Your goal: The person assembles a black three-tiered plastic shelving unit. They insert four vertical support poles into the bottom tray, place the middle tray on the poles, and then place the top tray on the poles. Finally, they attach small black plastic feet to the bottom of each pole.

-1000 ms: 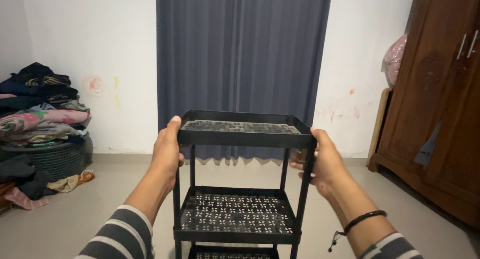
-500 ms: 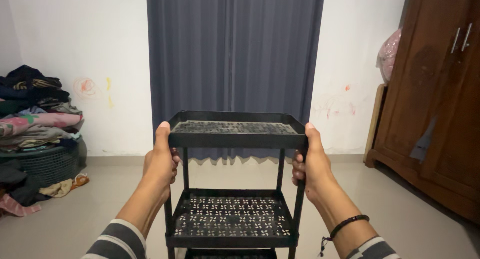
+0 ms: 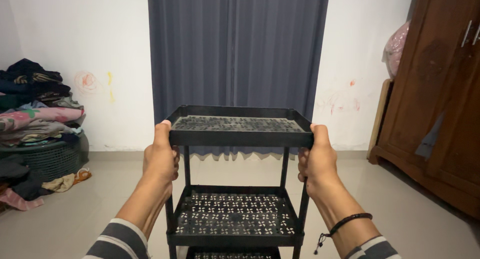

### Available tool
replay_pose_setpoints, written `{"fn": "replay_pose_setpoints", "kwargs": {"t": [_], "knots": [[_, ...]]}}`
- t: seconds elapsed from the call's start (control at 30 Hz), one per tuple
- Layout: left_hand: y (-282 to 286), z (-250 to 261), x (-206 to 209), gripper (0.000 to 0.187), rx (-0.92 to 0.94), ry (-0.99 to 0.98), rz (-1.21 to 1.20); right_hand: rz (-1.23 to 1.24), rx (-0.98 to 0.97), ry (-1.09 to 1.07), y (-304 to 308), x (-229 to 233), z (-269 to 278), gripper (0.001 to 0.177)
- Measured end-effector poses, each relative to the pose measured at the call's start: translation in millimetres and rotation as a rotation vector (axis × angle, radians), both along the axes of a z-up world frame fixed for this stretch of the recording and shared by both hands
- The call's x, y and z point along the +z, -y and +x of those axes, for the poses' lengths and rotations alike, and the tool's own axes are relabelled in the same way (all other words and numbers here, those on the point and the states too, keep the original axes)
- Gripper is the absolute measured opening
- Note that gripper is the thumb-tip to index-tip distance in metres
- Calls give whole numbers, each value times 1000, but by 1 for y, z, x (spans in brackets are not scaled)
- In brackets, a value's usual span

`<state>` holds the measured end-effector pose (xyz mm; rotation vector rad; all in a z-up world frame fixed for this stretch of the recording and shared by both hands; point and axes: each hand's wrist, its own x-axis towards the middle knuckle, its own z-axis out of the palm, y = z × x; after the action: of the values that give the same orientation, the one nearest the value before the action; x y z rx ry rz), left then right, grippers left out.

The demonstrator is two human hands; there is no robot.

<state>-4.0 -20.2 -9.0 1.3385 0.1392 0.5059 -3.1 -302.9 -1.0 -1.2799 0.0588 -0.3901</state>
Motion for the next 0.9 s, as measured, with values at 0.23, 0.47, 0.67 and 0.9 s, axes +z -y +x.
{"fn": "replay_pose_setpoints", "kwargs": {"t": [0.23, 0.47, 0.67, 0.9], "knots": [[0, 1, -1, 57, -1, 40, -11, 32, -6, 25, 1, -2, 7, 43], [0, 2, -1, 56, -3, 31, -26, 21, -23, 40, 1, -5, 10, 45], [-9, 7, -8, 55, -30, 17, 49, 10, -26, 50, 1, -11, 8, 56], [-19, 10, -15, 65, 208, 110, 164, -254, -178, 124, 2, -20, -7, 68]]}}
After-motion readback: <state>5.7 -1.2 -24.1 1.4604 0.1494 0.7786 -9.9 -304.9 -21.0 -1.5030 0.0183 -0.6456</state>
